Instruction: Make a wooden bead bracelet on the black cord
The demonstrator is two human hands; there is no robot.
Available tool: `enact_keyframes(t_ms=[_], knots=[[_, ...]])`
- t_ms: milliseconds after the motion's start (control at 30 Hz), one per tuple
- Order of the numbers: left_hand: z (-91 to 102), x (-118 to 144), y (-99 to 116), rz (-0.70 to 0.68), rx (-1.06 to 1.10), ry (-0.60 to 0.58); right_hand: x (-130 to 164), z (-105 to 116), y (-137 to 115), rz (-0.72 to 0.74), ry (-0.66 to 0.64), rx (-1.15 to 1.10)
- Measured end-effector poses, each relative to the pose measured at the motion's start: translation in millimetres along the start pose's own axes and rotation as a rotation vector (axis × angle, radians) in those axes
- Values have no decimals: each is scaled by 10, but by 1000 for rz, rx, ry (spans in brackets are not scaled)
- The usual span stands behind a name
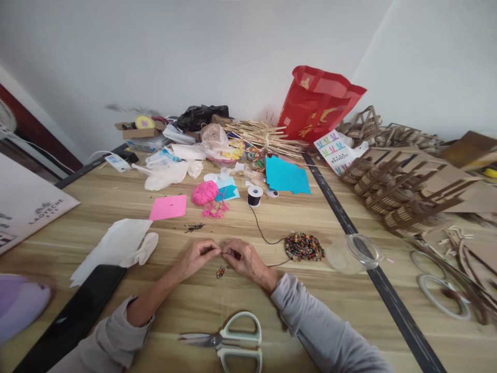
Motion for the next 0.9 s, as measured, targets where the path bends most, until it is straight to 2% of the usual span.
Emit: enact_keyframes(t_ms=[300,533,900], knots=[[-3,5,32,48,41,-6,2,-11,17,18,20,-1],[-17,3,-45,12,44,-4,3,0,-5,-16,26,-69],[-17,-6,-47,35,101,-4,36,96,173,-199,258,-319]])
Point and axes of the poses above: each hand's wrist, its own x-axis away from the middle knuckle, its own z-axis out of the back of the hand, y = z × x, the point moved 4 cm from there along -x, towards the middle knuckle, and after that the axes turned 6 degrees about -y, right-handed, at the moved point
